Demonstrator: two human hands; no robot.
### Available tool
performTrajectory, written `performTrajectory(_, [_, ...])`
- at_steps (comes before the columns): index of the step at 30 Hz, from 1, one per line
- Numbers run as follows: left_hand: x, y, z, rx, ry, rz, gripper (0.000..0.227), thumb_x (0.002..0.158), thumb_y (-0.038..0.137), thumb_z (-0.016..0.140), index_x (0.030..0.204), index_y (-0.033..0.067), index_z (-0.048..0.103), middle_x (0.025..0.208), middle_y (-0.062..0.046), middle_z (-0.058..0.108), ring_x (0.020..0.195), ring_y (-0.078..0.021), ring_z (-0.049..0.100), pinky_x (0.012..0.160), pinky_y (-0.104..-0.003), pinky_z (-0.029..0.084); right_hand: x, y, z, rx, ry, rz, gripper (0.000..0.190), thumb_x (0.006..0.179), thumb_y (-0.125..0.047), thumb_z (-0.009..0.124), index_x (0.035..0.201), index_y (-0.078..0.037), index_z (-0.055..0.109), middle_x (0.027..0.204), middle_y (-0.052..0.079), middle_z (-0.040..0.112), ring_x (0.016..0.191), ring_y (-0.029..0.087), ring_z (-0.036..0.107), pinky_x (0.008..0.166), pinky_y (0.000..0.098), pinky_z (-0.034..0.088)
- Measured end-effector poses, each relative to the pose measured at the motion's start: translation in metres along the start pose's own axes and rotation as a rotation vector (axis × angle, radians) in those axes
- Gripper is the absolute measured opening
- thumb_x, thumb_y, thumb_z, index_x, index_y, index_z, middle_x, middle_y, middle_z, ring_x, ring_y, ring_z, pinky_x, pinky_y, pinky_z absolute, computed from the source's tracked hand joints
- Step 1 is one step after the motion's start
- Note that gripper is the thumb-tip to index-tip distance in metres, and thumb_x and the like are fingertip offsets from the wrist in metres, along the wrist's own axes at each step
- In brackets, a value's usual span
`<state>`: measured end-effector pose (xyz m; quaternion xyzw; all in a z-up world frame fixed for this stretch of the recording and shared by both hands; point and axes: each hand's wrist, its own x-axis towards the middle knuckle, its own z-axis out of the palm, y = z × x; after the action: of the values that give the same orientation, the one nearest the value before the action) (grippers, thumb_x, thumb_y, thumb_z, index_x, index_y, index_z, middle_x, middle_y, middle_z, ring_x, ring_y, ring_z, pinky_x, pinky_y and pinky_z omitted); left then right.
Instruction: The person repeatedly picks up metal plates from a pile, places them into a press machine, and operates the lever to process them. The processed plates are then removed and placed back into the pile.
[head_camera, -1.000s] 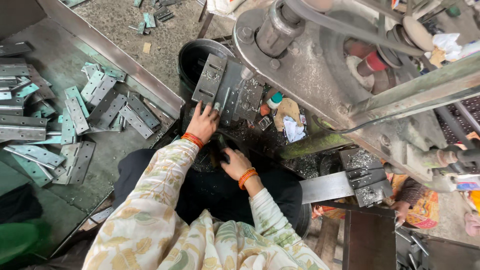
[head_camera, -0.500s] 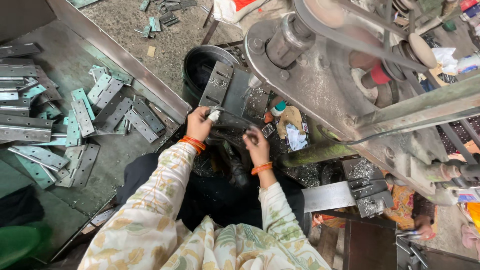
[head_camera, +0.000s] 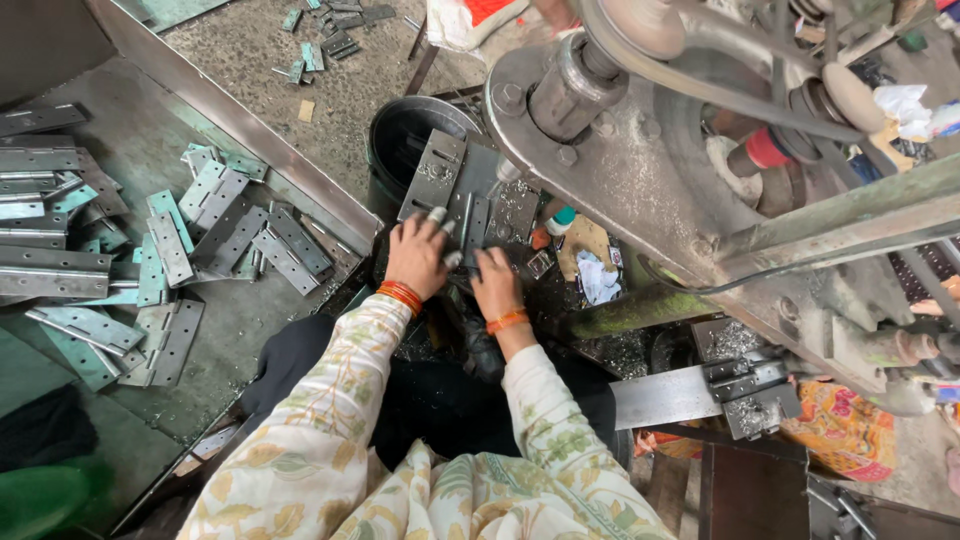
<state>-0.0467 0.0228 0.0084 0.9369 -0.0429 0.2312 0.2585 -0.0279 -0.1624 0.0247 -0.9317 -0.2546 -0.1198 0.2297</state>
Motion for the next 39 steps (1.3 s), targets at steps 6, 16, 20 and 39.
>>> performTrajectory(6, [0.0, 0.0, 0.016, 0.282, -0.307, 0.039, 0.051, 0.089, 0.042, 0.065, 0.133, 0.0167, 0.066, 0.149, 0.001, 0.053, 0.153, -0.032, 0.021, 0.113, -0.074, 0.014, -0.021, -0.001, -0.007, 0.047, -0.227, 0.053, 0.056, 0.086, -0.015, 0.076, 0.138, -0.003, 0.058, 0.128, 0.022, 0.063, 0.115, 0.041, 0.064, 0.1, 0.045, 0.052])
performTrajectory(16, [0.019, -0.002, 0.02, 0.261, -0.325, 0.03, 0.043, 0.099, 0.042, 0.055, 0.134, 0.0202, 0.067, 0.145, 0.007, 0.056, 0.155, -0.0305, 0.018, 0.116, -0.08, 0.003, -0.142, -0.033, 0.024, -0.06, -0.485, 0.393, 0.07, 0.082, -0.022, 0.072, 0.146, -0.027, 0.046, 0.139, 0.018, 0.054, 0.101, 0.045, 0.067, 0.085, 0.0529, 0.057])
performTrajectory(20, [0.02, 0.001, 0.022, 0.357, -0.283, 0.061, 0.046, 0.09, 0.033, 0.057, 0.134, 0.0214, 0.065, 0.146, 0.006, 0.055, 0.152, -0.0332, 0.017, 0.111, -0.08, 0.002, -0.155, -0.025, 0.043, -0.034, -0.453, 0.4, 0.062, 0.084, -0.023, 0.073, 0.141, -0.029, 0.052, 0.137, 0.017, 0.055, 0.1, 0.044, 0.068, 0.083, 0.0532, 0.057])
performTrajectory(39, [0.052, 0.006, 0.051, 0.37, -0.367, -0.021, 0.045, 0.101, 0.03, 0.045, 0.143, 0.0206, 0.059, 0.147, 0.003, 0.055, 0.155, -0.0368, 0.016, 0.111, -0.082, -0.001, -0.16, -0.024, 0.039, 0.033, -0.303, 0.347, 0.048, 0.088, -0.025, 0.072, 0.134, -0.022, 0.059, 0.136, 0.018, 0.057, 0.103, 0.047, 0.066, 0.084, 0.0538, 0.056])
